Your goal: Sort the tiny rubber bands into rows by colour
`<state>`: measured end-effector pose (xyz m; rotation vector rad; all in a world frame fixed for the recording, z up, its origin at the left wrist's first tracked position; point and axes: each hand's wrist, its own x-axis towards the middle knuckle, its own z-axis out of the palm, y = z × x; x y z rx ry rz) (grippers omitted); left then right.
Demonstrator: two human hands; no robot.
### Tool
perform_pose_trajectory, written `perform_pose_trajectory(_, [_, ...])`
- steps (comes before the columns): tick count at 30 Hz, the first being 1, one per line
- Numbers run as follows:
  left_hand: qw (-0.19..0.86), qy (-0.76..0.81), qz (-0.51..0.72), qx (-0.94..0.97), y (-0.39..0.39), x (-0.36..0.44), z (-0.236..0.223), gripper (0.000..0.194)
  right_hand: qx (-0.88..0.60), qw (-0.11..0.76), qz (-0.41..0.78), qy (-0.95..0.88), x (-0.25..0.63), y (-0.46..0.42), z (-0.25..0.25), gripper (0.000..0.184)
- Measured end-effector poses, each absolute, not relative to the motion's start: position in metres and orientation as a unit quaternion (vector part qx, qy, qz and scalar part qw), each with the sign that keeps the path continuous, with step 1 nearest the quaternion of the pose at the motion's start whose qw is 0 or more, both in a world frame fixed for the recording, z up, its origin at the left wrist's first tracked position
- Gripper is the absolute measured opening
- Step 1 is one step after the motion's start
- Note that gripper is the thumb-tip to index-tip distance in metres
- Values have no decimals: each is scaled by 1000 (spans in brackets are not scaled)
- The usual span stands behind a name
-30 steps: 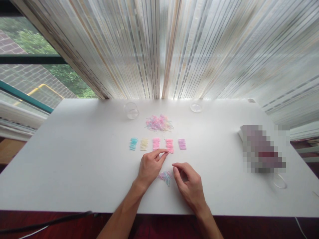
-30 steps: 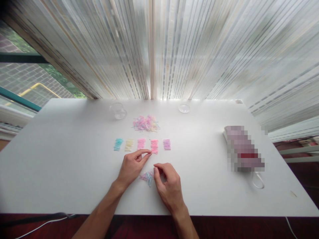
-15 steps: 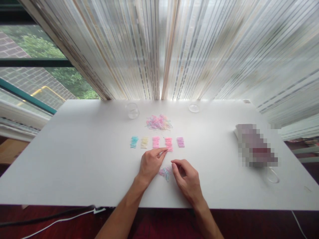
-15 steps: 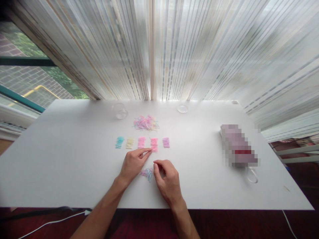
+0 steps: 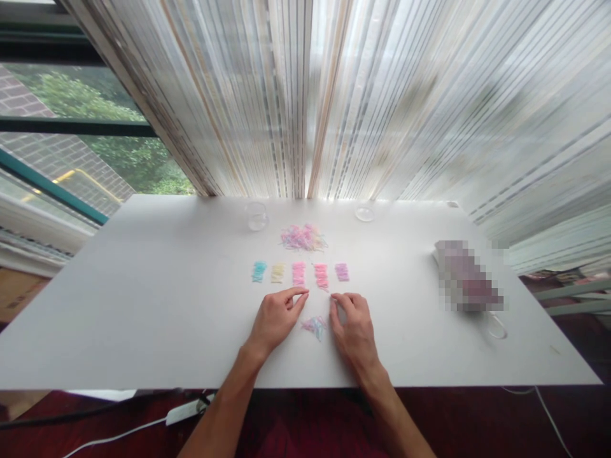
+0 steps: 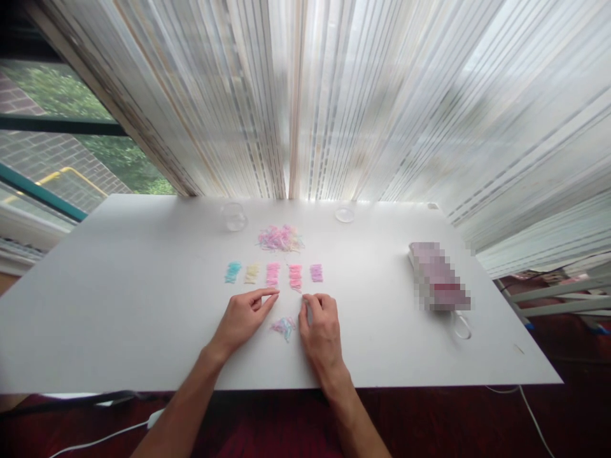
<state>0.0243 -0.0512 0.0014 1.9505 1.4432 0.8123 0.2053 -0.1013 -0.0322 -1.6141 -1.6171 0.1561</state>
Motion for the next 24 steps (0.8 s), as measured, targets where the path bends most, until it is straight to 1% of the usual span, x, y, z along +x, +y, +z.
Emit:
perform_pose_trajectory(5, [217,538,310,753,-76,-1,-2,27,-643,370,102,-663,215,-83,-26,19])
perform_pose_trajectory(11, [121,471,316,815,-94,-10,-16,28,-629,393,108,-662,215,-67,-28,26])
perform_pose_trajectory(17, [124,446,288,838,-95,-11,-18,18,-630,411,107,-650,215,-70,-27,25])
perform_pose_trajectory(24, [127,457,260,841,-93,-6,-15,20,-613,428,118,-654,215,-74,-22,19])
